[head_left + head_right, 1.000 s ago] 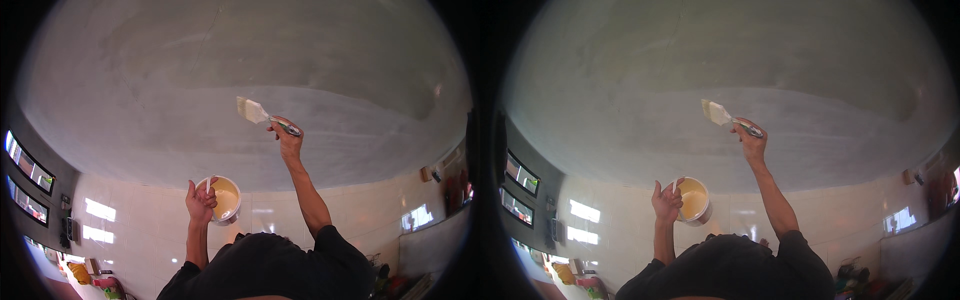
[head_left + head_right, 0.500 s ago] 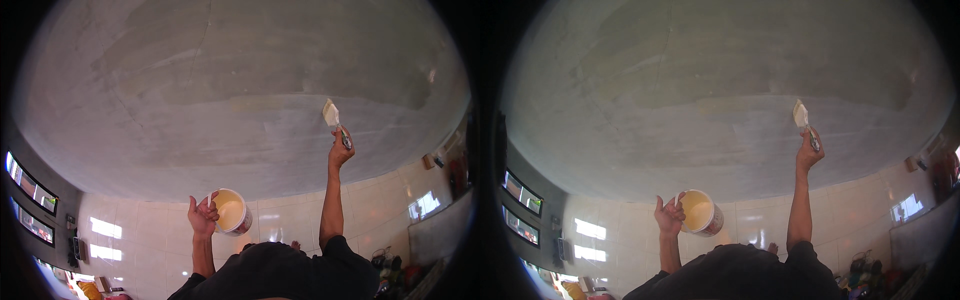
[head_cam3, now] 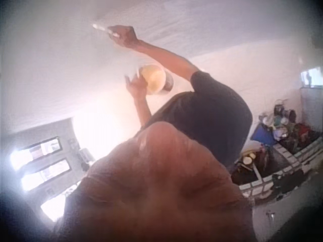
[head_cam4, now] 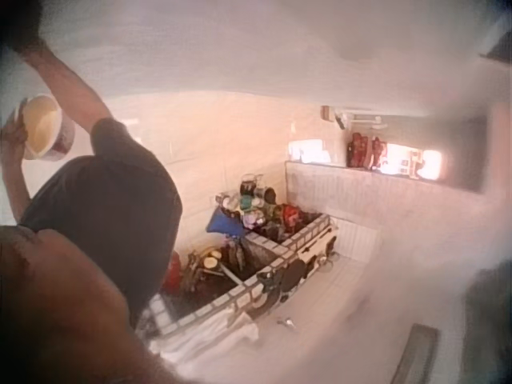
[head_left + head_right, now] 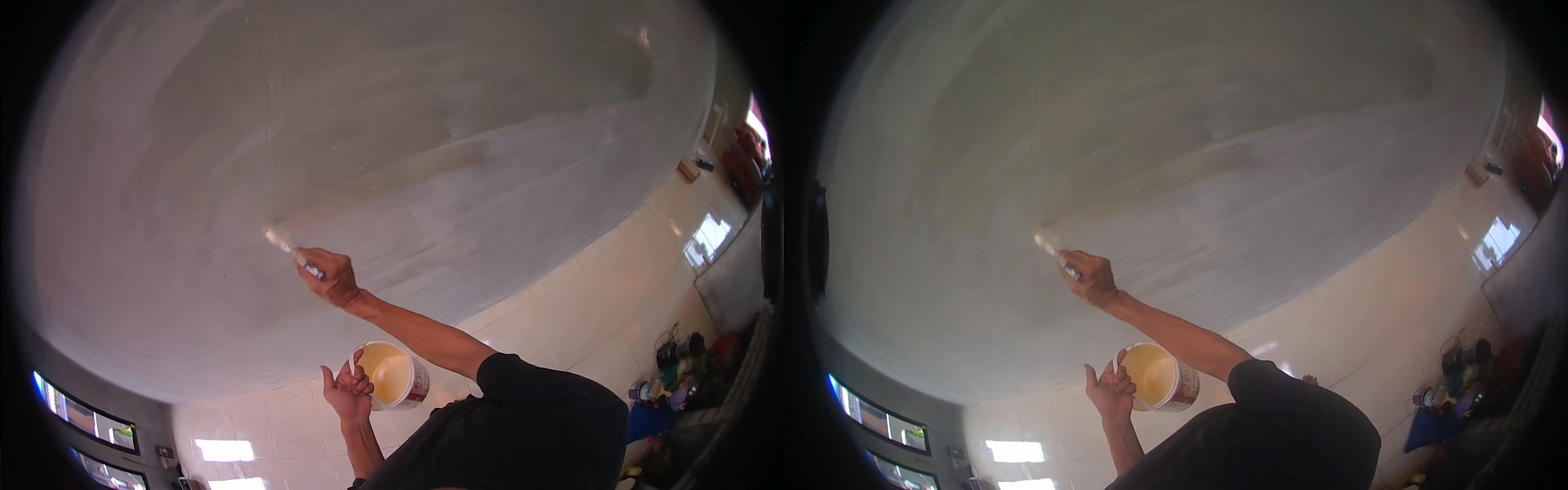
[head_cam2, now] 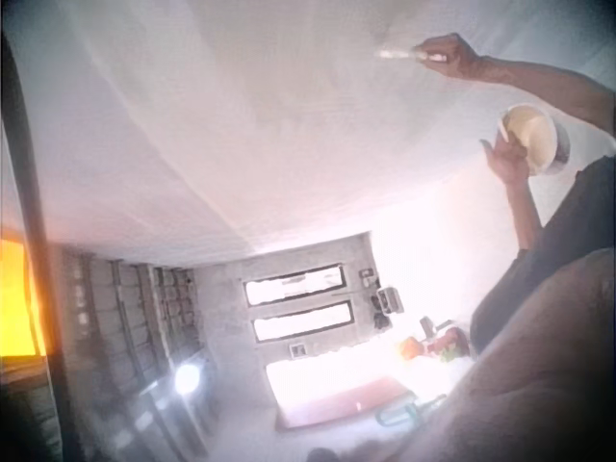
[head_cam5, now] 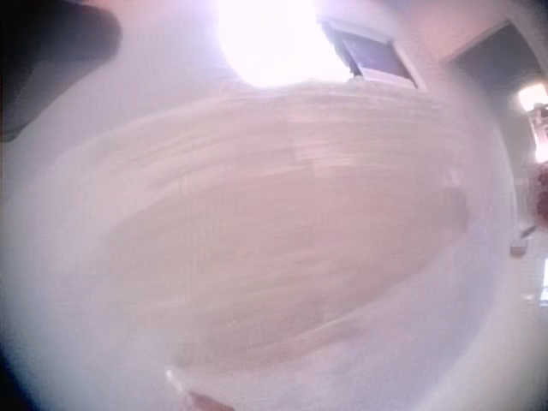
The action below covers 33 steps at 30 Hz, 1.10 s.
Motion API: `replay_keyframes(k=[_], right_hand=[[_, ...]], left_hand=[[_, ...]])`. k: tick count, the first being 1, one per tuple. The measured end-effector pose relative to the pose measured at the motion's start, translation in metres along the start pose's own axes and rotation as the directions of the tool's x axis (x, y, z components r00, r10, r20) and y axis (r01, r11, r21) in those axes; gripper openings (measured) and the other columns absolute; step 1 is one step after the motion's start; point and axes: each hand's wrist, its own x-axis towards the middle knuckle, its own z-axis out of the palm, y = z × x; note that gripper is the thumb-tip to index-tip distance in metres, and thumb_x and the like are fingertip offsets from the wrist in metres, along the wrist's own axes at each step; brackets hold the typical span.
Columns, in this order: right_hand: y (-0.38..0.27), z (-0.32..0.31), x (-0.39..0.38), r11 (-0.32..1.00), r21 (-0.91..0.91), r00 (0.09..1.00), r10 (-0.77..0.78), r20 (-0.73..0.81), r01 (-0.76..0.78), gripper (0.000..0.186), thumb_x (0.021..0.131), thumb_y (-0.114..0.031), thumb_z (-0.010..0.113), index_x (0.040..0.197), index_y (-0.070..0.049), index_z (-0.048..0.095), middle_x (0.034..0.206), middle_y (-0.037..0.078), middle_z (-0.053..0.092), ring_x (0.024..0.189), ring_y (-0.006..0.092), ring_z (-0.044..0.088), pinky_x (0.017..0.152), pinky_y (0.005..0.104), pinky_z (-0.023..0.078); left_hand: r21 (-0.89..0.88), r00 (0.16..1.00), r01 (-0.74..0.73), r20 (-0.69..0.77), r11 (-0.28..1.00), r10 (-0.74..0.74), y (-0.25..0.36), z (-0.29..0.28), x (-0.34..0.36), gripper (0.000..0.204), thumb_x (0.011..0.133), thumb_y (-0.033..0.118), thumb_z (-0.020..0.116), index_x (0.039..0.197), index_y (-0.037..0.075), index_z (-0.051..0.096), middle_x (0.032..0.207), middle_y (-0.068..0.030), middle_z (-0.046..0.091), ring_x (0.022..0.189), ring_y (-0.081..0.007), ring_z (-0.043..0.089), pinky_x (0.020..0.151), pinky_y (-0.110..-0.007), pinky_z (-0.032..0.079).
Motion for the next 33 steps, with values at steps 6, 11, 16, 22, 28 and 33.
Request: replay_keyframes(k=[6,11,16,22,28,33], right_hand=[[0.056,-0.070,0.019,0.977,0.101,0.982,0.187,0.005,-0.187,0.022,0.086,-0.011,0.078,0.106,-0.001,0.075,0.090,0.012,0.076,0.074,0.0174,0.071,0.065,0.0302,0.056],[0.087,-0.255,0.055,0.930,0.067,0.896,0.366,-0.251,-0.361,0.021,0.086,-0.011,0.080,0.103,0.001,0.077,0.091,0.008,0.077,0.079,0.0084,0.067,0.071,0.0270,0.055],[0.104,-0.386,0.077,0.919,-0.174,0.778,0.186,-0.600,-0.354,0.019,0.087,-0.012,0.078,0.101,0.001,0.077,0.087,0.008,0.076,0.076,0.0124,0.069,0.069,0.0292,0.054],[0.091,-0.308,0.061,0.779,-0.616,0.871,-0.217,-0.441,-0.119,0.022,0.087,-0.008,0.073,0.108,-0.001,0.073,0.087,0.017,0.072,0.073,0.0306,0.071,0.062,0.0374,0.055],[0.041,-0.154,0.002,0.973,-0.231,0.995,-0.031,-0.097,0.008,0.023,0.084,-0.007,0.076,0.106,-0.001,0.072,0.090,0.015,0.074,0.073,0.0278,0.072,0.062,0.0353,0.057],[0.082,-0.203,0.019,0.957,-0.008,0.937,0.284,-0.202,-0.291,0.023,0.086,-0.013,0.080,0.102,0.001,0.076,0.087,0.011,0.076,0.071,0.0143,0.070,0.063,0.0290,0.055]], left_hand=[[0.037,0.999,-0.009,-0.040,0.999,0.011,-0.004,-0.016,0.010,0.091,0.100,0.072,0.027,0.129,-0.010,0.052,0.062,0.0052,0.034,0.046,-0.0054,0.024,0.043,-0.020,0.020],[0.036,0.993,-0.096,-0.065,0.995,0.098,-0.010,-0.007,0.003,0.090,0.100,0.071,0.027,0.127,-0.010,0.055,0.063,0.0060,0.034,0.046,-0.0051,0.024,0.043,-0.020,0.019],[0.010,0.980,-0.166,-0.111,0.986,0.166,-0.009,0.026,-0.008,0.091,0.100,0.071,0.028,0.129,-0.010,0.056,0.062,0.0059,0.032,0.046,-0.0046,0.021,0.044,-0.020,0.018],[-0.034,0.982,-0.170,-0.092,0.985,0.166,-0.011,0.029,-0.012,0.091,0.100,0.071,0.029,0.129,-0.011,0.056,0.062,0.0056,0.032,0.046,-0.0049,0.021,0.044,-0.021,0.019],[-0.027,0.994,-0.098,-0.058,0.995,0.096,-0.007,0.003,0.002,0.092,0.100,0.072,0.030,0.129,-0.011,0.056,0.063,0.0053,0.032,0.046,-0.0051,0.021,0.044,-0.021,0.018],[-0.029,0.994,-0.069,-0.083,0.997,0.066,-0.004,-0.002,0.004,0.089,0.100,0.071,0.030,0.130,-0.010,0.053,0.062,0.0050,0.035,0.045,-0.0054,0.024,0.042,-0.021,0.020]])
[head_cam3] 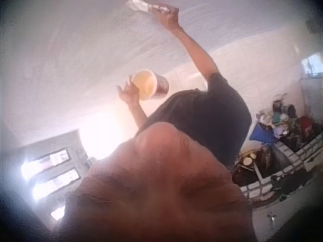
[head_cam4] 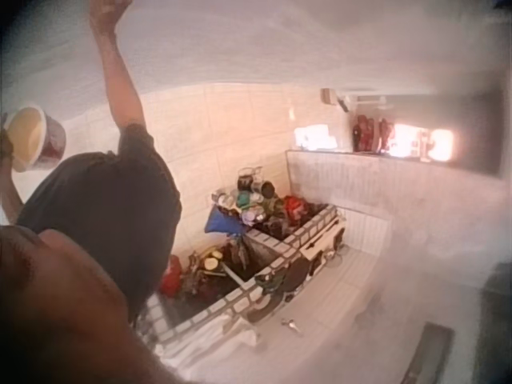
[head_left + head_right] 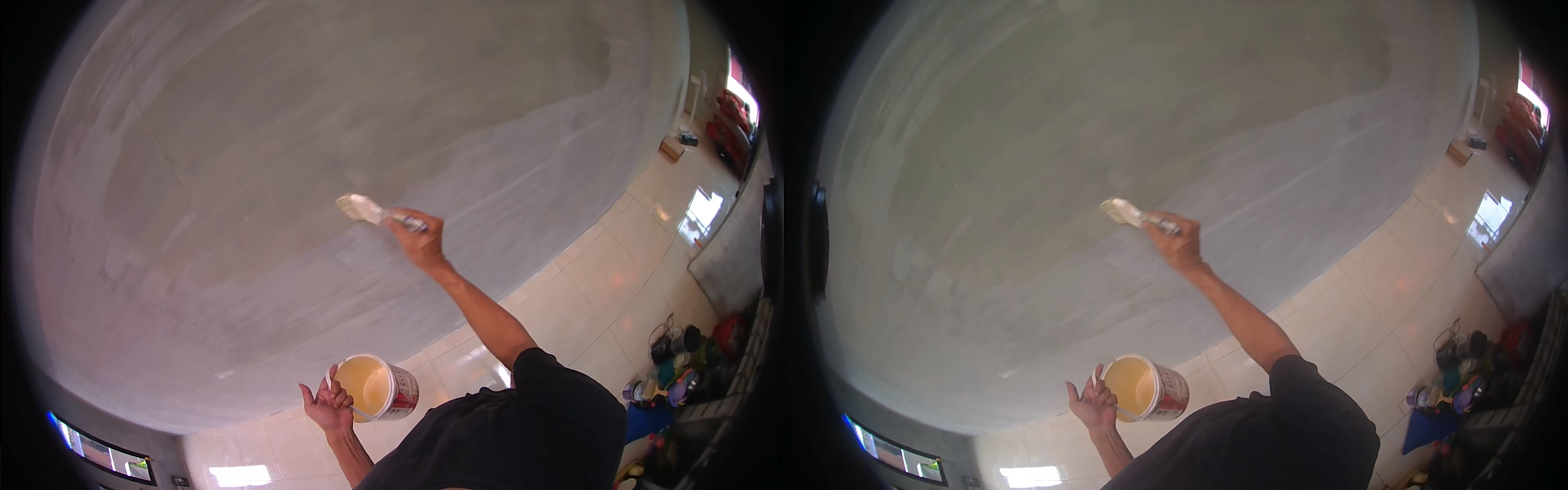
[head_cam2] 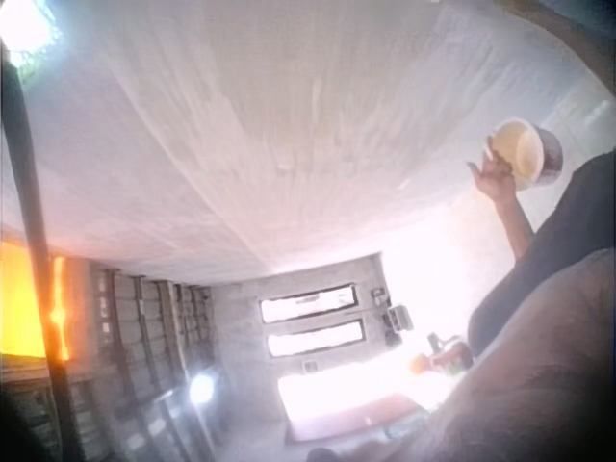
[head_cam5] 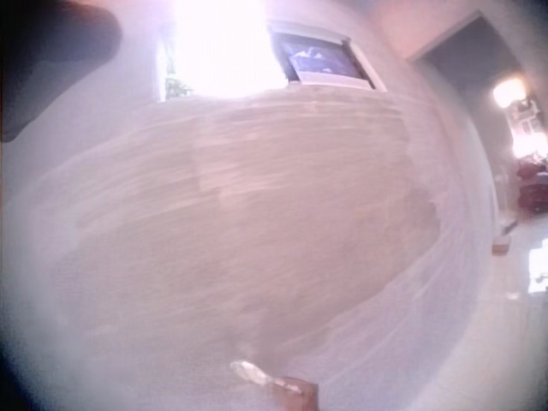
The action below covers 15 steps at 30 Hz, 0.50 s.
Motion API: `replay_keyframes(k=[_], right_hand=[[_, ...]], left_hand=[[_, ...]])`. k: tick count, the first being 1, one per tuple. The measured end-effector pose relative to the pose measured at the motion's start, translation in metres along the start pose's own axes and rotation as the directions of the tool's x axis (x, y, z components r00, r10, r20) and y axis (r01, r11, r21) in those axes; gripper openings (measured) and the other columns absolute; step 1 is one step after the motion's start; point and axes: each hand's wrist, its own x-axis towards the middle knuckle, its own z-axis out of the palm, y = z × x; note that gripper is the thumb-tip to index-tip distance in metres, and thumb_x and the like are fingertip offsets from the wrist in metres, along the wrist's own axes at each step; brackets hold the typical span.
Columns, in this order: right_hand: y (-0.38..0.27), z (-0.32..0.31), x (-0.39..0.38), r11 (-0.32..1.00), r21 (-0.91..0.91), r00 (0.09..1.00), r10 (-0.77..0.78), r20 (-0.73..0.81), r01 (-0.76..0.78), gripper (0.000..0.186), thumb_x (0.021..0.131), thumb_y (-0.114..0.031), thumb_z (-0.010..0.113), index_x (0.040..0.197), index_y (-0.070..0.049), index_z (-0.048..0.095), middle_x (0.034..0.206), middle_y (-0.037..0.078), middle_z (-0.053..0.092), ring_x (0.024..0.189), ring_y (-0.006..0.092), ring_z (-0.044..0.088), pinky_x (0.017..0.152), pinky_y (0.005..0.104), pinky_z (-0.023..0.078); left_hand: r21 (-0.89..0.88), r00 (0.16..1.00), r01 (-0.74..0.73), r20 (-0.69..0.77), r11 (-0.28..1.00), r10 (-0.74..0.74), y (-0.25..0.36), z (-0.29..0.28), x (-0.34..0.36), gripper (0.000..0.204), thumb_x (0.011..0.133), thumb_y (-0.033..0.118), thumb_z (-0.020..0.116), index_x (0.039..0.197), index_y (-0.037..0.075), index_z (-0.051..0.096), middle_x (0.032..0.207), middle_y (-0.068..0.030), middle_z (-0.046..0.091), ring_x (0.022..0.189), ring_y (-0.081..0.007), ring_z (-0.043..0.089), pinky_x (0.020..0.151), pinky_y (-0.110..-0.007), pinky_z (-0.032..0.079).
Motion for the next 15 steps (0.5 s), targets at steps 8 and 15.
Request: replay_keyframes(k=[8,15], right_hand=[[0.050,-0.173,0.095,0.952,-0.304,0.866,-0.184,-0.465,0.038,0.024,0.085,-0.014,0.081,0.099,0.004,0.076,0.086,0.013,0.076,0.076,0.0150,0.069,0.067,0.0326,0.054],[0.036,-0.083,0.049,0.800,-0.576,0.877,-0.388,-0.284,0.167,0.021,0.087,-0.010,0.074,0.107,-0.005,0.074,0.087,0.015,0.072,0.071,0.0326,0.068,0.062,0.0394,0.053]], left_hand=[[0.042,1.000,0.012,-0.003,0.999,-0.012,0.001,-0.001,0.001,0.089,0.099,0.071,0.031,0.130,-0.009,0.053,0.063,0.0055,0.035,0.046,-0.0052,0.026,0.043,-0.021,0.021],[0.098,0.999,0.044,0.002,0.994,-0.045,-0.001,0.005,0.002,0.088,0.101,0.070,0.028,0.128,-0.008,0.057,0.063,0.0059,0.032,0.047,-0.0051,0.022,0.045,-0.021,0.019]])
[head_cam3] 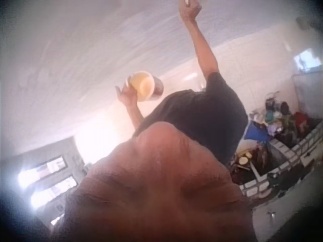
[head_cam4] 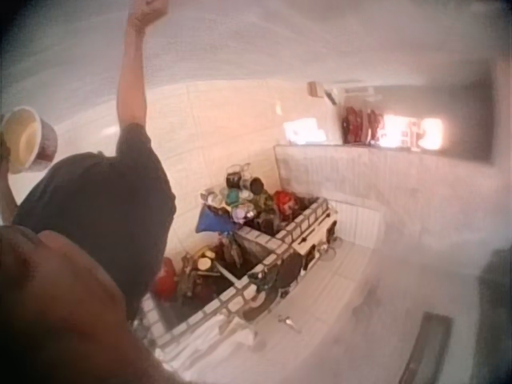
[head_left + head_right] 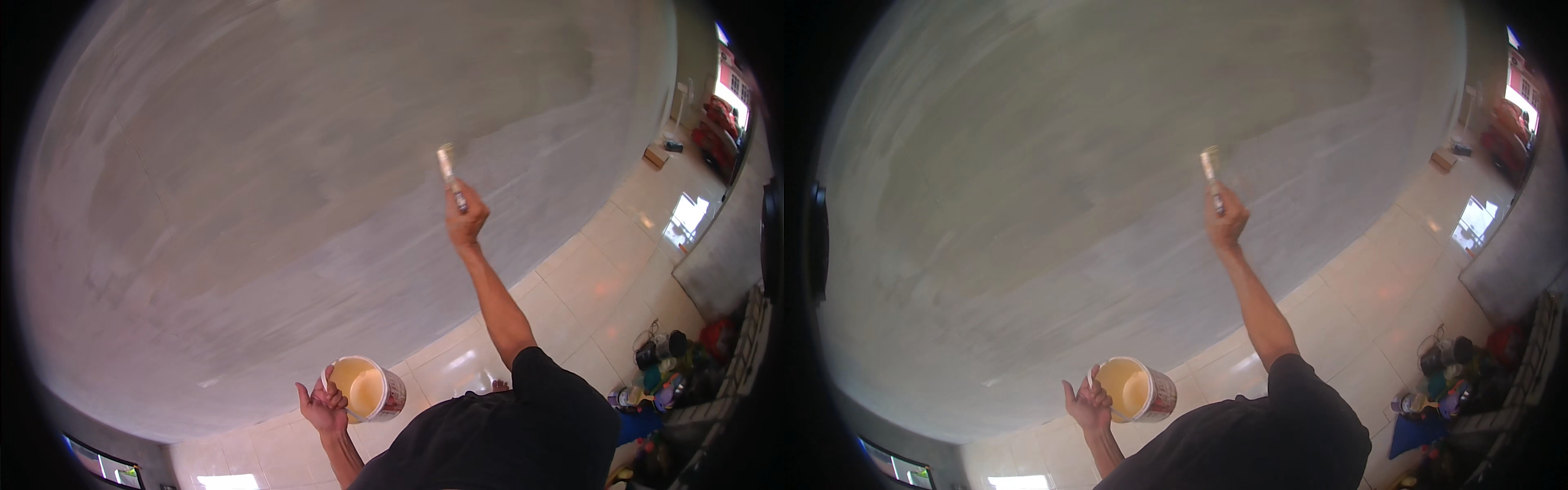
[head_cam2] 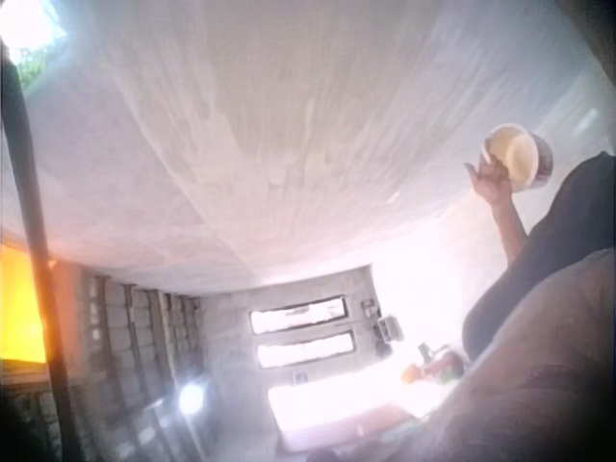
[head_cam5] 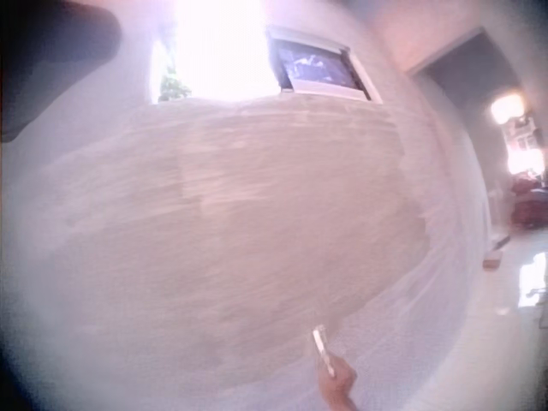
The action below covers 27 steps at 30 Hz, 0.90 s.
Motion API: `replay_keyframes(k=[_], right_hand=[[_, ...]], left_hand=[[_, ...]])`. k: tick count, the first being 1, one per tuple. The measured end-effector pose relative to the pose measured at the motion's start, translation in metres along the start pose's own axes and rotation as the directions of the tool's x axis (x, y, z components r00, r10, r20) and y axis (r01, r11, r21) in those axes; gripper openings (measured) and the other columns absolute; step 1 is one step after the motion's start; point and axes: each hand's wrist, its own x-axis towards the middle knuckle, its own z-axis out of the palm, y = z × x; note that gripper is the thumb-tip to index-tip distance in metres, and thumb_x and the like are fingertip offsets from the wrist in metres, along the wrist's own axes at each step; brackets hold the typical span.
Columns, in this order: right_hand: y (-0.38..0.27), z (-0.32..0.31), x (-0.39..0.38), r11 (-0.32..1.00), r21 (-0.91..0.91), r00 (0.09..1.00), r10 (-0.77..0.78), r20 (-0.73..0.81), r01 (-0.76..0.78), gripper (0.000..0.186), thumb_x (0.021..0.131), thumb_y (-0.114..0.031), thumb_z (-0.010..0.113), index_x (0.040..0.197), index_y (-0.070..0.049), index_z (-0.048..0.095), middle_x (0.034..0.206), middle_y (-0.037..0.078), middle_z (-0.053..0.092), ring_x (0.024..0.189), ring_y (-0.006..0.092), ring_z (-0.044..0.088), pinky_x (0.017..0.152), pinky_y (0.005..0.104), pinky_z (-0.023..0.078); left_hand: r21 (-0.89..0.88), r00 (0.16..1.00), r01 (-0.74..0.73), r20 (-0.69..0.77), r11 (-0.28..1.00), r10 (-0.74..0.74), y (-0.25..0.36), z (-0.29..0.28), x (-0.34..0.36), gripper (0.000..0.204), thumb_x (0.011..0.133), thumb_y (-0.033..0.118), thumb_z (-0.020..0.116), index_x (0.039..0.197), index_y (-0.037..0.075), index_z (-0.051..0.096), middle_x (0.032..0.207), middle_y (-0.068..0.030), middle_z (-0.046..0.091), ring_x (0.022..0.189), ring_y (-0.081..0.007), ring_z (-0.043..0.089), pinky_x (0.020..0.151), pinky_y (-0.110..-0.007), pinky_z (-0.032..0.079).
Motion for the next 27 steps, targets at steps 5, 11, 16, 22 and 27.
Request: replay_keyframes(k=[5,11,16,22,27], right_hand=[[-0.099,-0.005,-0.061,0.912,0.370,0.923,0.025,0.384,-0.179,0.022,0.085,-0.008,0.078,0.106,-0.002,0.075,0.090,0.013,0.075,0.076,0.0227,0.073,0.066,0.0333,0.056],[-0.039,-0.020,-0.008,0.817,0.367,0.858,0.270,0.437,-0.444,0.021,0.085,-0.013,0.081,0.102,-0.001,0.078,0.091,0.010,0.078,0.078,0.0114,0.070,0.071,0.0283,0.055],[0.052,-0.061,0.050,0.836,0.285,0.883,0.435,0.174,-0.468,0.021,0.084,-0.010,0.079,0.099,0.004,0.076,0.088,0.009,0.077,0.078,0.0123,0.068,0.073,0.0296,0.054],[0.084,-0.060,0.057,0.961,-0.003,0.923,0.265,-0.279,-0.276,0.020,0.085,-0.012,0.075,0.099,0.002,0.076,0.083,0.013,0.074,0.072,0.0163,0.068,0.067,0.0332,0.052],[0.001,-0.009,-0.031,0.995,-0.015,0.993,0.101,-0.060,-0.103,0.021,0.087,-0.012,0.074,0.107,-0.005,0.074,0.078,0.015,0.067,0.069,0.0325,0.066,0.061,0.0418,0.050]], left_hand=[[0.023,0.998,0.002,0.056,1.000,-0.003,0.002,-0.010,0.007,0.086,0.101,0.069,0.028,0.126,-0.007,0.059,0.062,0.0062,0.032,0.046,-0.0046,0.024,0.044,-0.021,0.018],[0.013,0.995,0.015,0.097,1.000,-0.017,0.010,0.002,-0.002,0.086,0.101,0.069,0.027,0.126,-0.008,0.058,0.062,0.0064,0.031,0.046,-0.0049,0.022,0.044,-0.021,0.018],[0.011,0.997,0.012,0.079,1.000,-0.013,0.008,0.001,-0.004,0.087,0.102,0.069,0.026,0.128,-0.009,0.058,0.062,0.0062,0.030,0.046,-0.0052,0.020,0.045,-0.022,0.017],[-0.013,0.996,0.004,0.093,1.000,-0.003,0.004,-0.003,-0.002,0.087,0.102,0.068,0.028,0.128,-0.009,0.058,0.062,0.0062,0.030,0.047,-0.0051,0.020,0.045,-0.021,0.017],[-0.030,0.992,-0.001,0.124,1.000,0.005,0.002,0.000,-0.002,0.087,0.101,0.069,0.028,0.128,-0.009,0.058,0.062,0.0061,0.030,0.047,-0.0050,0.020,0.045,-0.021,0.017]])
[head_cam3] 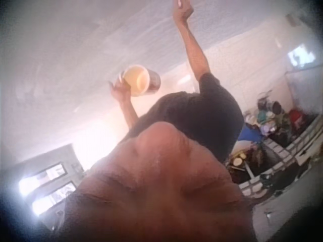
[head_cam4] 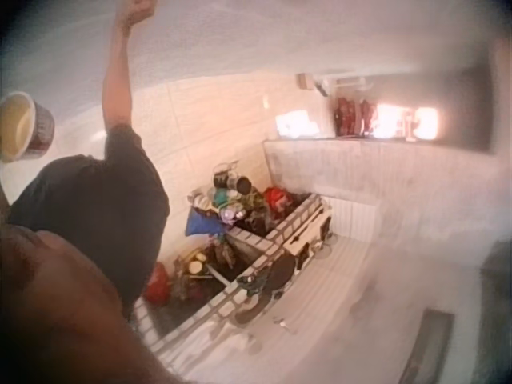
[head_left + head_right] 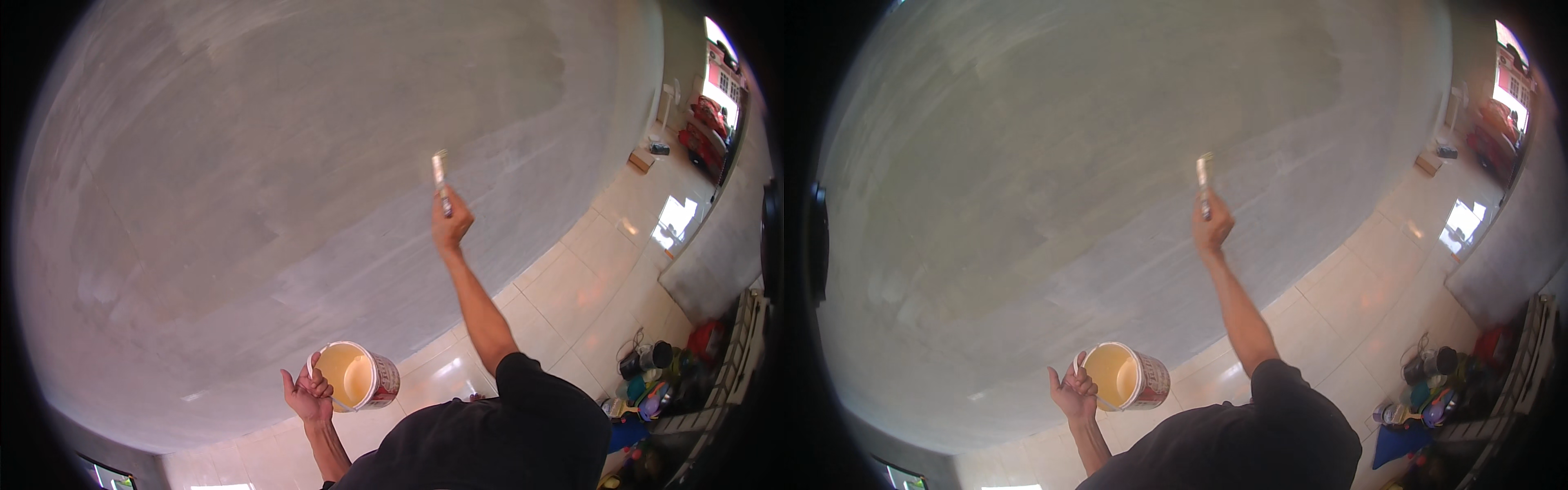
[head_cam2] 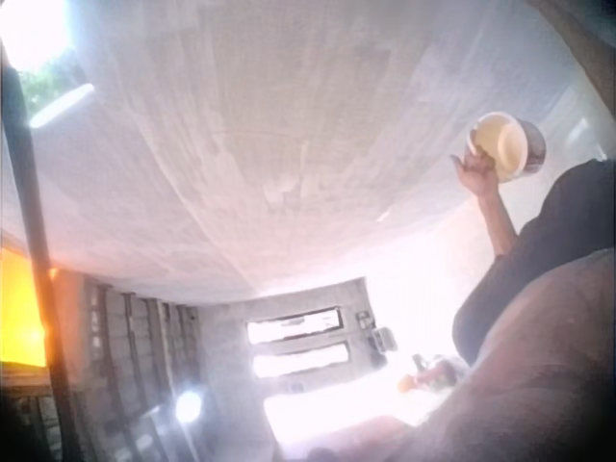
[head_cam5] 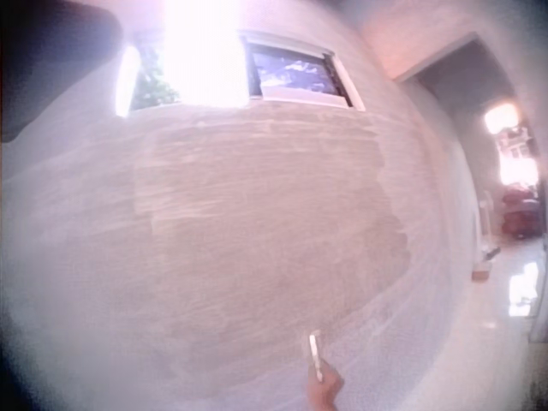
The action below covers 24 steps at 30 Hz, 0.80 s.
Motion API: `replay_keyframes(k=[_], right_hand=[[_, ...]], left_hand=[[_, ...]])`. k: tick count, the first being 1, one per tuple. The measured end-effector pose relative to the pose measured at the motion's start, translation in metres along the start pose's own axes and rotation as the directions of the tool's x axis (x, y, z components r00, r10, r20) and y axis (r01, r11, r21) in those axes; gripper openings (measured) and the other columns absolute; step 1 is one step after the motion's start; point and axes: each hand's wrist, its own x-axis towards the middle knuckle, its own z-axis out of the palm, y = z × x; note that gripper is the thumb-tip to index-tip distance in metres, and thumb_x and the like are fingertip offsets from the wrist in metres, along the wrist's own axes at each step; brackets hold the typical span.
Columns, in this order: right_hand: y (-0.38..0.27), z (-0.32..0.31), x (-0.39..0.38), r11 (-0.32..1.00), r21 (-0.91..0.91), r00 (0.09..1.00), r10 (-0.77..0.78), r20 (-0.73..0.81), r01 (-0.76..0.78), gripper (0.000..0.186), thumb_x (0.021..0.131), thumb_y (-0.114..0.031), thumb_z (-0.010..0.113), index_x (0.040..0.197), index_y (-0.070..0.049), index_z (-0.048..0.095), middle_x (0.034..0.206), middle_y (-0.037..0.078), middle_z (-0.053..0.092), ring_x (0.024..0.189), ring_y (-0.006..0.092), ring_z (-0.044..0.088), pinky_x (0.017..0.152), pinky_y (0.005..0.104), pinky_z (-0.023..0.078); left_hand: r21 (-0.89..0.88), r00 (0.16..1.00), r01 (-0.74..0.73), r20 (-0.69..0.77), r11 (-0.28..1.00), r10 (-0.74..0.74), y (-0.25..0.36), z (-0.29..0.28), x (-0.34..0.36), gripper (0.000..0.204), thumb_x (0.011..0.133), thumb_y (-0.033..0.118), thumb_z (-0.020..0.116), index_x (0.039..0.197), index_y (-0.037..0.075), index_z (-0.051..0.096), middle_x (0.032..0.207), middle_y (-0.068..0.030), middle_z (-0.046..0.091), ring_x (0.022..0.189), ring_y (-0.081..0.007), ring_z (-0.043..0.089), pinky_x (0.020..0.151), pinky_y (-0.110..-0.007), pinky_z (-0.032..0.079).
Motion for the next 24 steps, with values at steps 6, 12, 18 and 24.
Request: replay_keyframes(k=[6,12,18,24], right_hand=[[-0.130,0.001,-0.103,0.929,0.370,0.924,-0.117,0.365,-0.028,0.027,0.083,-0.007,0.078,0.108,-0.002,0.073,0.096,0.016,0.074,0.080,0.0332,0.073,0.067,0.0380,0.058],[-0.092,0.003,-0.024,0.783,0.418,0.834,0.219,0.507,-0.460,0.021,0.088,-0.008,0.078,0.106,0.003,0.076,0.092,0.009,0.077,0.084,0.0102,0.067,0.073,0.0291,0.055],[-0.040,-0.006,0.038,0.953,0.210,0.974,0.202,0.101,-0.220,0.019,0.092,-0.007,0.073,0.106,0.004,0.074,0.091,0.013,0.076,0.078,0.0175,0.071,0.070,0.0327,0.057],[-0.111,0.050,-0.041,0.982,0.066,0.960,-0.185,0.210,0.175,0.026,0.088,-0.006,0.072,0.113,0.002,0.071,0.081,0.015,0.071,0.068,0.0276,0.070,0.060,0.0381,0.054]], left_hand=[[0.002,0.999,-0.015,-0.045,1.000,0.015,0.001,0.002,-0.004,0.087,0.102,0.068,0.028,0.129,-0.009,0.057,0.062,0.0060,0.030,0.047,-0.0051,0.021,0.045,-0.021,0.017],[-0.052,0.997,-0.038,-0.062,0.998,0.034,0.007,0.023,-0.015,0.084,0.102,0.066,0.029,0.131,-0.009,0.052,0.064,0.0049,0.034,0.048,-0.0055,0.026,0.046,-0.020,0.022],[-0.055,0.997,-0.041,-0.070,0.998,0.037,0.005,0.024,-0.016,0.085,0.102,0.067,0.031,0.133,-0.009,0.052,0.064,0.0058,0.033,0.048,-0.0045,0.024,0.047,-0.020,0.021],[-0.072,0.995,-0.027,-0.100,0.997,0.019,0.009,0.029,-0.017,0.083,0.104,0.065,0.026,0.133,-0.008,0.053,0.063,0.0064,0.031,0.049,-0.0043,0.021,0.047,-0.021,0.019]])
